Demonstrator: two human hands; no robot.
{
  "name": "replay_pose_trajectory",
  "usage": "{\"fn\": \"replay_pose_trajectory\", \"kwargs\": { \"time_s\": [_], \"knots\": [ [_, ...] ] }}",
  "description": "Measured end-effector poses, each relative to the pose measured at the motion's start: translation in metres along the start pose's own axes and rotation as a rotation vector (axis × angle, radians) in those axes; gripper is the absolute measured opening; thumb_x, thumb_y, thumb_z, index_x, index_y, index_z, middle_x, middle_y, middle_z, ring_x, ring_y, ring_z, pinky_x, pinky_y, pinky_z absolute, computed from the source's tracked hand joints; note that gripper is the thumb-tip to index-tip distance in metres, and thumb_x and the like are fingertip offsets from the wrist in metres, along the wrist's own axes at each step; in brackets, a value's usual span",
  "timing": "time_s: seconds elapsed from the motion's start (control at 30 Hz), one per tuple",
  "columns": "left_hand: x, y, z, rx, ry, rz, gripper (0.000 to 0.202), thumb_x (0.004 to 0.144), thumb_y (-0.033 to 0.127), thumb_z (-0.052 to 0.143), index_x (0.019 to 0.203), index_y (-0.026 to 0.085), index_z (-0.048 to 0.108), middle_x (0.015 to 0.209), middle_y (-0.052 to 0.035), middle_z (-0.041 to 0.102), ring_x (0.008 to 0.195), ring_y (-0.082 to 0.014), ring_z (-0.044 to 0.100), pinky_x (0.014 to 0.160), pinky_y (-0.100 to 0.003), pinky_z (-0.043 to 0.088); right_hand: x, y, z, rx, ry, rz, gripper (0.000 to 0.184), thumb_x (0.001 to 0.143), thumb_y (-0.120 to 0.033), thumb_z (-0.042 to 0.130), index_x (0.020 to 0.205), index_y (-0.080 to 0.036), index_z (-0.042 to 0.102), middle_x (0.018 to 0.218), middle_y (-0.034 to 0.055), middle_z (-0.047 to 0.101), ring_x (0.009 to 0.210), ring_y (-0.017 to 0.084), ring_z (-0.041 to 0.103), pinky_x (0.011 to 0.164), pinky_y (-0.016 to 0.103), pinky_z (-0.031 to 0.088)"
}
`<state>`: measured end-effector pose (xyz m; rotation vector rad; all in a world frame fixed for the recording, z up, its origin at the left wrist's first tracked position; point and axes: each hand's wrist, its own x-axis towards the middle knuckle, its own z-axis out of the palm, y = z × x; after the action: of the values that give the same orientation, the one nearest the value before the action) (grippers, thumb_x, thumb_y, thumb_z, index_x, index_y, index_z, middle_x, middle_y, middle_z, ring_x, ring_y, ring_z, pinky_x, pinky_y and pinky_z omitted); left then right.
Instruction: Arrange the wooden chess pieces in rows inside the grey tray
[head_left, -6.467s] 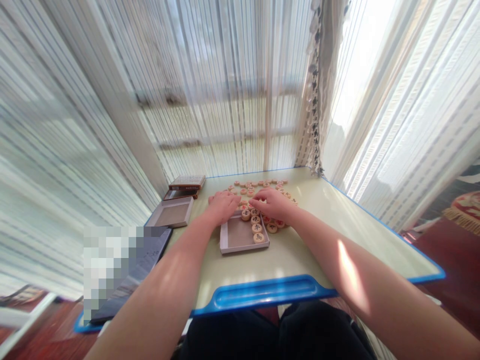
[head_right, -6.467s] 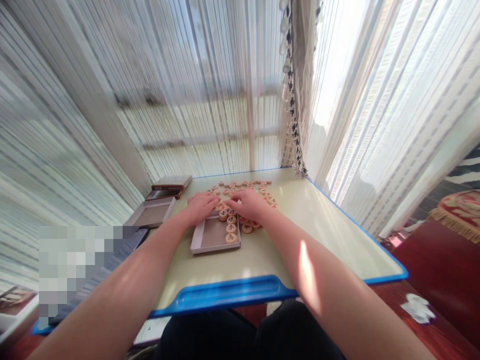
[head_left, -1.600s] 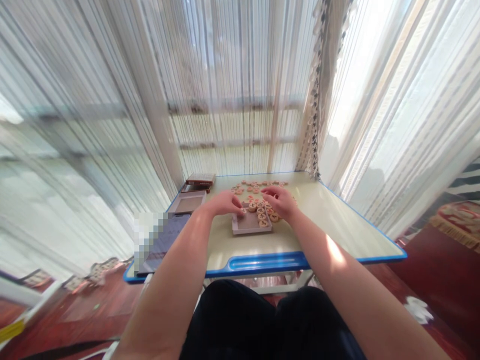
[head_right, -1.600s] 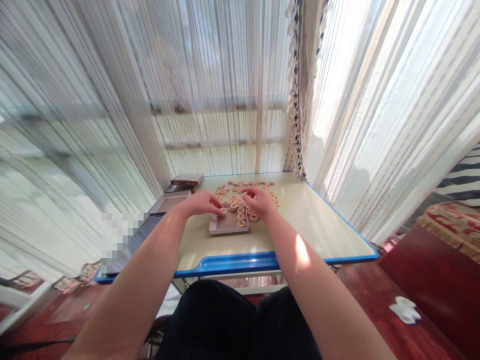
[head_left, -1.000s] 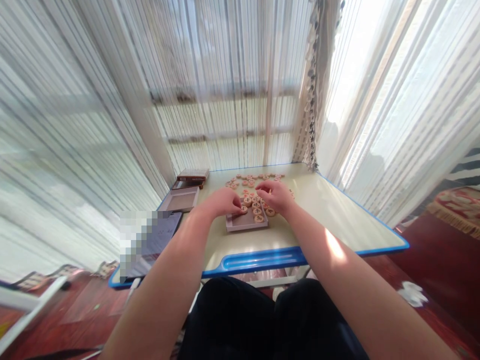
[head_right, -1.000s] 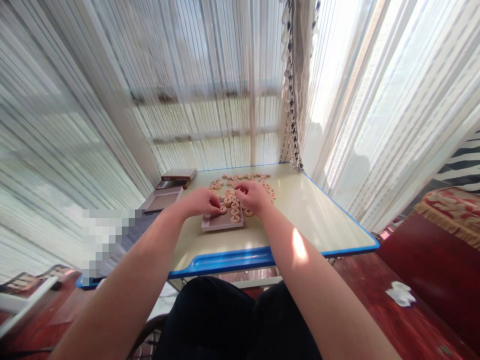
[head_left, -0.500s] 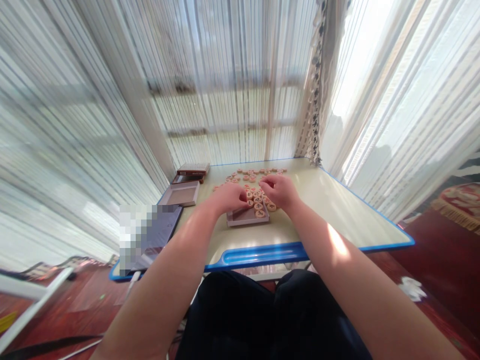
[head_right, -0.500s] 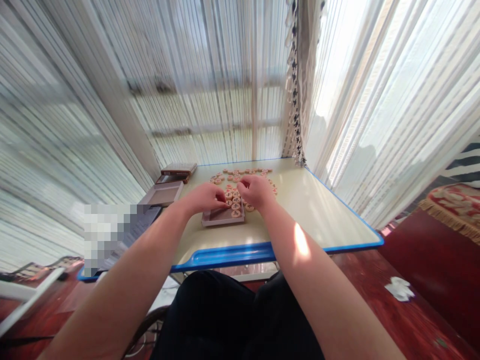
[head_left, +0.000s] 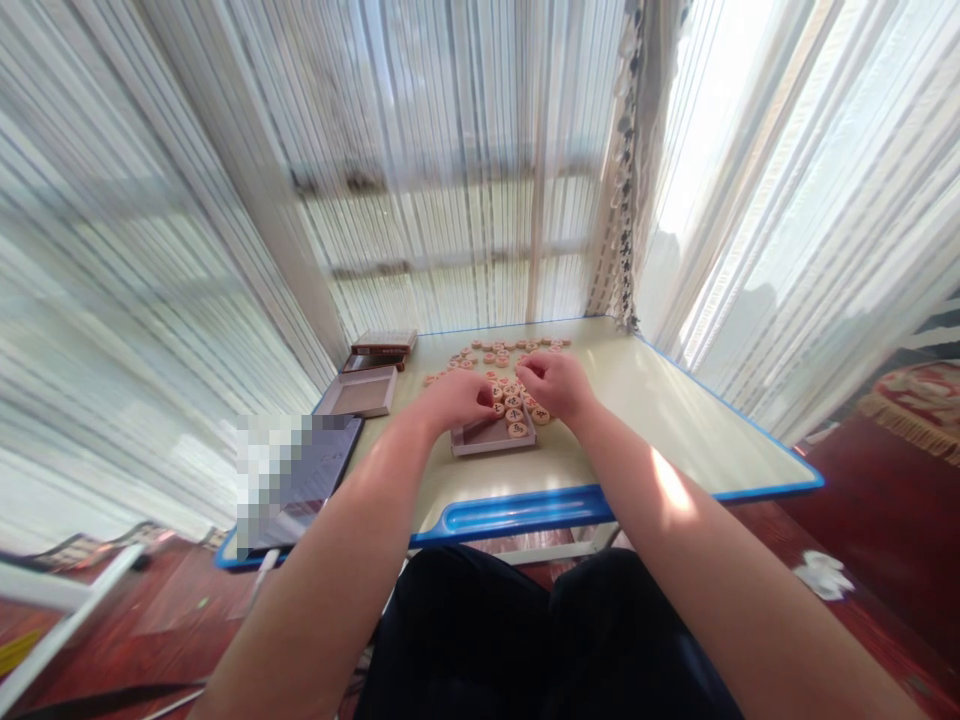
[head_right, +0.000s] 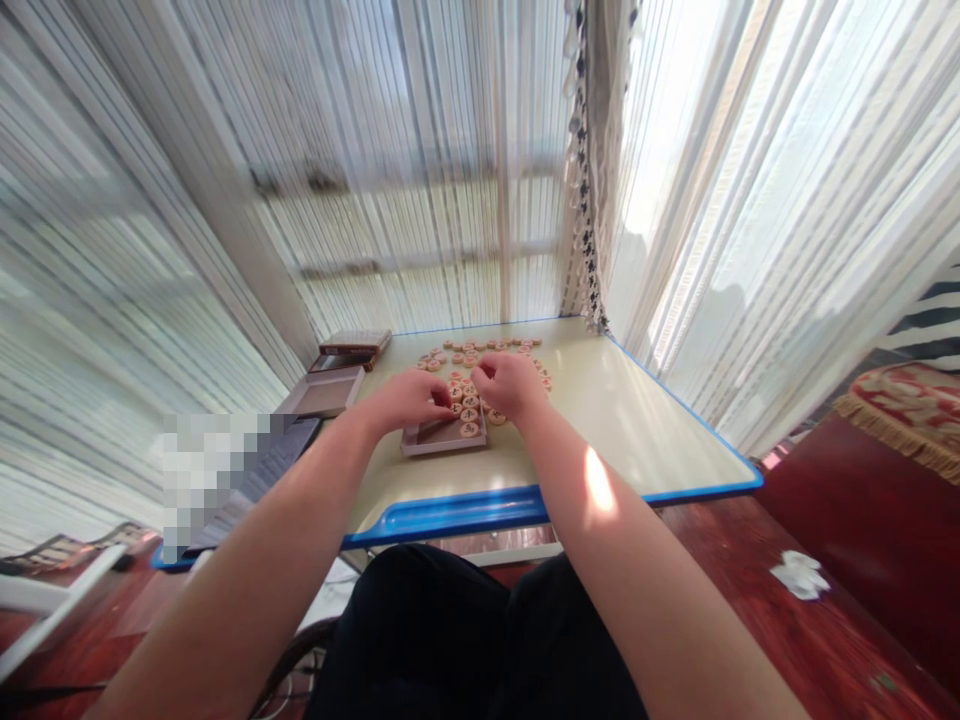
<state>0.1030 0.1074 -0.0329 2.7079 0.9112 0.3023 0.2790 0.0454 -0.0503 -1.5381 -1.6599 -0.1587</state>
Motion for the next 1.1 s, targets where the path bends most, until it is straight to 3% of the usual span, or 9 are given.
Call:
{"fn": "replay_pose_trajectory", "kwargs": {
  "time_s": [0.27, 0.5, 0.87, 1.1],
  "knots": [
    [0.0, -0.003, -0.005, -0.008, -0.022, 0.011, 0.021, 0.065, 0.039, 0.061, 0.075, 0.022, 0.068, 0.072, -0.0002, 0.067, 0.065, -0.0148, 0.054, 0.059, -0.024, 0.035, 0.0, 0.0, -0.001, 0.002, 0.0, -0.005, 0.026, 0.075, -0.028, 0.046, 0.054, -0.018, 0.057, 0.05, -0.0006, 0.05, 0.052, 0.011, 0.043, 0.053, 0.024, 0.03],
    [0.002, -0.014, -0.001, 0.168, -0.028, -0.086, 0.018, 0.068, 0.028, 0.052, 0.069, 0.02, 0.069, 0.065, -0.0018, 0.064, 0.06, -0.0145, 0.052, 0.056, -0.025, 0.033, 0.0, 0.0, -0.001, -0.002, -0.004, 0.005, 0.026, 0.075, -0.028, 0.046, 0.053, -0.017, 0.055, 0.049, -0.0013, 0.05, 0.051, 0.01, 0.042, 0.052, 0.024, 0.028],
    [0.006, -0.016, 0.006, 0.176, 0.012, -0.052, 0.021, 0.072, 0.032, 0.051, 0.072, 0.025, 0.07, 0.069, -0.0009, 0.067, 0.062, -0.015, 0.055, 0.059, -0.025, 0.035, 0.0, -0.001, 0.0, -0.026, 0.019, -0.008, 0.027, 0.075, -0.028, 0.045, 0.051, -0.017, 0.051, 0.047, -0.0023, 0.045, 0.051, 0.01, 0.039, 0.051, 0.023, 0.026],
    [0.006, -0.016, 0.009, 0.171, 0.073, -0.06, 0.023, 0.073, 0.035, 0.051, 0.067, 0.023, 0.07, 0.065, -0.0017, 0.066, 0.062, -0.0152, 0.054, 0.055, -0.025, 0.033, 0.0, -0.002, -0.001, -0.048, 0.006, 0.002, 0.029, 0.076, -0.029, 0.044, 0.051, -0.017, 0.051, 0.048, -0.002, 0.045, 0.05, 0.01, 0.037, 0.051, 0.023, 0.026]
  ]
}}
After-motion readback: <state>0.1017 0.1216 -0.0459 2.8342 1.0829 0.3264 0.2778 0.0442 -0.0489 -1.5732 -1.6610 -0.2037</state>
